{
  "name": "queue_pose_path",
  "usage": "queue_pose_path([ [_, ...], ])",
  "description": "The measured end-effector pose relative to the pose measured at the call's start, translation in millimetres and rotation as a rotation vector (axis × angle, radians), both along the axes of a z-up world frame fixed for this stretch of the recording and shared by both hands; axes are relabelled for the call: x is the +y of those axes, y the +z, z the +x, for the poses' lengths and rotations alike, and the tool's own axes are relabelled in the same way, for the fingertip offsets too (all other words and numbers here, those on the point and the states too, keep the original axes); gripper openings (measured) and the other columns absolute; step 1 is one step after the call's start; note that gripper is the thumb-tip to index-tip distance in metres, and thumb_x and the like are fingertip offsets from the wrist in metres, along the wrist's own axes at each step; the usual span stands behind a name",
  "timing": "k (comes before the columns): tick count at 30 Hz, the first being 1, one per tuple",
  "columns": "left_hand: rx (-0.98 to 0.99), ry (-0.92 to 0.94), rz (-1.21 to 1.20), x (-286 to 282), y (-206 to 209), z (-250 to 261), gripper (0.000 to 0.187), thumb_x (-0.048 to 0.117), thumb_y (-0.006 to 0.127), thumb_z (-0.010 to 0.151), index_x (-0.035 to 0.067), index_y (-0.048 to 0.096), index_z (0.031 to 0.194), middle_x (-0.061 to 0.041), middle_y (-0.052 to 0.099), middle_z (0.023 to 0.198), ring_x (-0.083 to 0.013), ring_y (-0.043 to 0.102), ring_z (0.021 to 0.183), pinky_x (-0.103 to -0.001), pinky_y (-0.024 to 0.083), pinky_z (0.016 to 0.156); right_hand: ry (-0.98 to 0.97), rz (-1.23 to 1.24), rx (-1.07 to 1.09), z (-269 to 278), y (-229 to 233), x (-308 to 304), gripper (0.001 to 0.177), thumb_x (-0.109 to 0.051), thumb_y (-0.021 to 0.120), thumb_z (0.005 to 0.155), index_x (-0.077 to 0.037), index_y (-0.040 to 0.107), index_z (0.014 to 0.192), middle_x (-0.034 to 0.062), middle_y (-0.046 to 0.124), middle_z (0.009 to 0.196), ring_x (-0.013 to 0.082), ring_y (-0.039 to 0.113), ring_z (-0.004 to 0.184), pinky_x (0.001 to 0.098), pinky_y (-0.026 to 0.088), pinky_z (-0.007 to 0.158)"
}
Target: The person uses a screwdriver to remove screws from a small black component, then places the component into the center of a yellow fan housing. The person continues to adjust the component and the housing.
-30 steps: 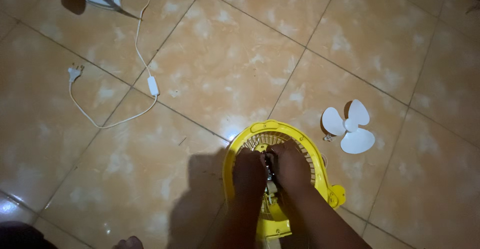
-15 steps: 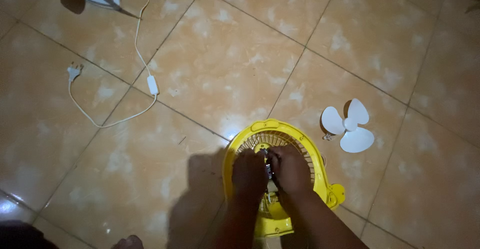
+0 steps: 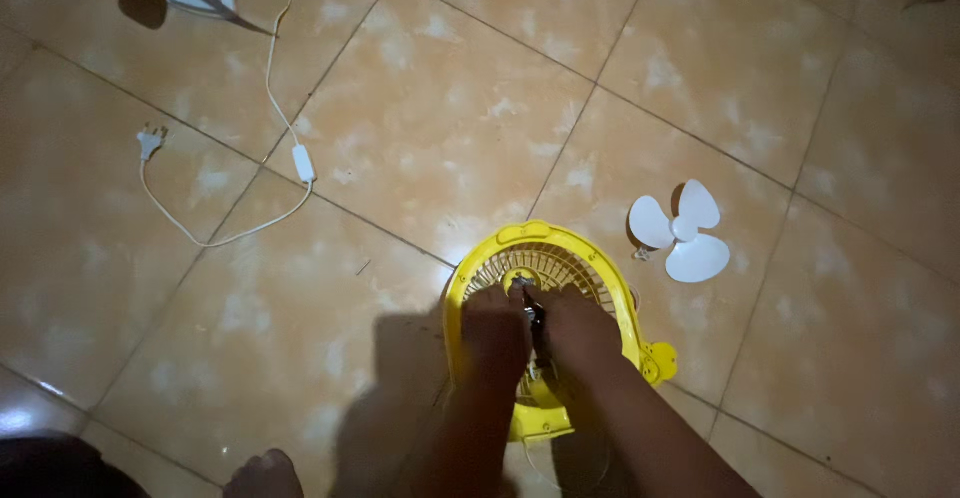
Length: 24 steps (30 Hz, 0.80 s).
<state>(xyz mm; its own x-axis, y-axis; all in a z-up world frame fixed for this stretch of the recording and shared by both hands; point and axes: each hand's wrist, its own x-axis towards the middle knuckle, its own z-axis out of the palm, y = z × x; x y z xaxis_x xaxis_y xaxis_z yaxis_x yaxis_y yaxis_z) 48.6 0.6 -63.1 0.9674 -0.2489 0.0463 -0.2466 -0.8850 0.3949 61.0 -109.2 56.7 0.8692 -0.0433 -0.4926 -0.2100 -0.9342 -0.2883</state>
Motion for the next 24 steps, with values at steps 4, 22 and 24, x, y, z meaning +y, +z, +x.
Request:
queue_pose_path([
  [4, -0.043, -0.025, -0.004, 6.3, -6.1, -7.9, 0.032, 0.015, 0.06, 0.081, 0.004, 0.067, 0.11, -0.017, 0.066, 0.086, -0.034, 0.067, 0.081, -0.045, 0.055, 0.074, 0.047, -0.151, 0.259, 7.6, 9.1, 7.0, 0.052, -0.026, 0.06, 0.09, -0.04, 0.059, 0.14, 0.0145, 0.068, 0.11, 0.0343, 0.07, 0.103, 0.0478, 0.056, 0.088],
  [22, 0.086, 0.044, 0.036, -2.3, -20.0, -0.7, 0.036, 0.02, 0.063, 0.093, 0.012, 0.064, 0.129, -0.011, 0.068, 0.067, -0.0303, 0.068, 0.057, -0.046, 0.053, 0.049, 0.119, -0.057, 0.444, 14.4, -18.8, -15.2, 0.072, -0.036, 0.056, 0.094, -0.049, 0.027, 0.158, 0.0197, 0.07, 0.115, 0.0387, 0.07, 0.103, 0.0489, 0.055, 0.09],
  [24, -0.057, 0.032, -0.029, 0.1, -23.3, -7.3, 0.035, 0.018, 0.062, 0.099, 0.013, 0.061, 0.133, -0.009, 0.068, 0.067, -0.0278, 0.068, 0.058, -0.046, 0.053, 0.052, 0.176, -0.039, 0.39, 8.3, -19.4, -20.6, 0.083, -0.03, 0.06, 0.091, -0.044, 0.02, 0.162, 0.0228, 0.07, 0.114, 0.0412, 0.07, 0.101, 0.0492, 0.055, 0.088],
])
